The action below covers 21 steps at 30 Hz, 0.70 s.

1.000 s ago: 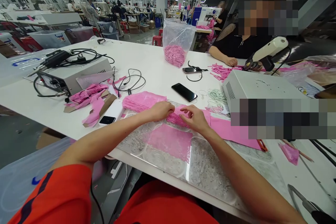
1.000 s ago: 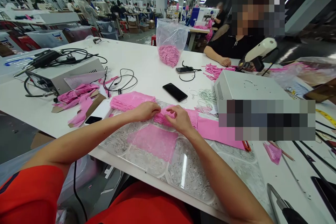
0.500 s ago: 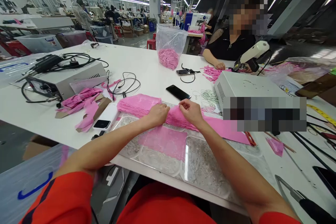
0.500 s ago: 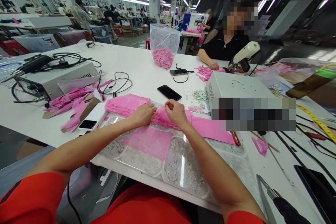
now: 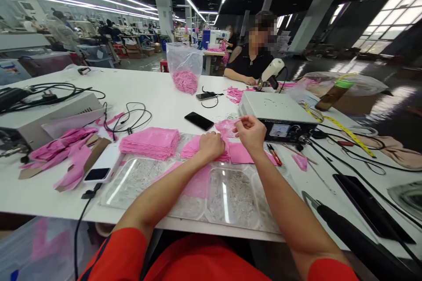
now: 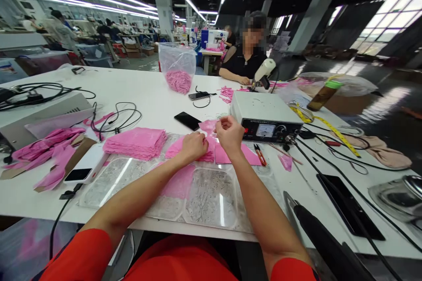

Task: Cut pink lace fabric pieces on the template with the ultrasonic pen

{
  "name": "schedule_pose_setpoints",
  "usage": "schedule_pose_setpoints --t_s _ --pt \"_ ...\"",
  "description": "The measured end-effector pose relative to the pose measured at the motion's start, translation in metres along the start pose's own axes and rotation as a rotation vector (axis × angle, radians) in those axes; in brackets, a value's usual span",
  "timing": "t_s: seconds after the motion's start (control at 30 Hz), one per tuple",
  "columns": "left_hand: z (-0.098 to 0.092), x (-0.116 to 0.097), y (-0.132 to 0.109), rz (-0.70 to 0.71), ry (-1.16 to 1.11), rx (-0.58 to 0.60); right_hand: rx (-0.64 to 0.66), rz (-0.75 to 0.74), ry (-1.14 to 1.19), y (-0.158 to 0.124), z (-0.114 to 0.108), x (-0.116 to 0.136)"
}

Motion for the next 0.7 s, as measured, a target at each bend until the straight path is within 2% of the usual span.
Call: schedule_pose_setpoints --t_s 0.1,0.17,0.23,0.33,0.47,0.57,0.7 --pt "-0.009 -0.007 -0.012 0.152 -0.036 -0.042 -0.161 0.019 -0.092 -0.001 -0.054 -0.019" --pt "-0.013 -0.013 -0.029 0.289 -0.08 -0.052 -0.214 0.034 -0.174 -0.015 -0.09 -0.036" --pt "-0.013 -0.018 -0.051 0.427 -0.135 -0.037 -0.199 0.05 -0.249 -0.037 -0.119 -0.053" --pt "-0.007 -0.024 -0.079 0.587 -0.215 0.007 -0.14 0.073 -0.331 -0.071 -0.151 -0.073" --pt "0.004 -0.02 -0.089 0.656 -0.289 0.029 -0.067 0.018 -0.45 -0.096 -0.173 -0.087" --pt "0.011 -0.006 -0.081 0.61 -0.295 0.038 -0.041 -0.084 -0.532 -0.101 -0.18 -0.089" --pt "0.022 0.012 -0.072 0.543 -0.269 0.08 -0.086 -0.177 -0.58 -0.105 -0.185 -0.086"
Point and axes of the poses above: each hand's wrist, its own y-axis towards the middle knuckle, its own z-axis out of the palm, x = y × z, the point moved 3 cm from there along y, towards the middle knuckle, and after that the axes turned 15 degrees about -x, right-handed, at the moved point
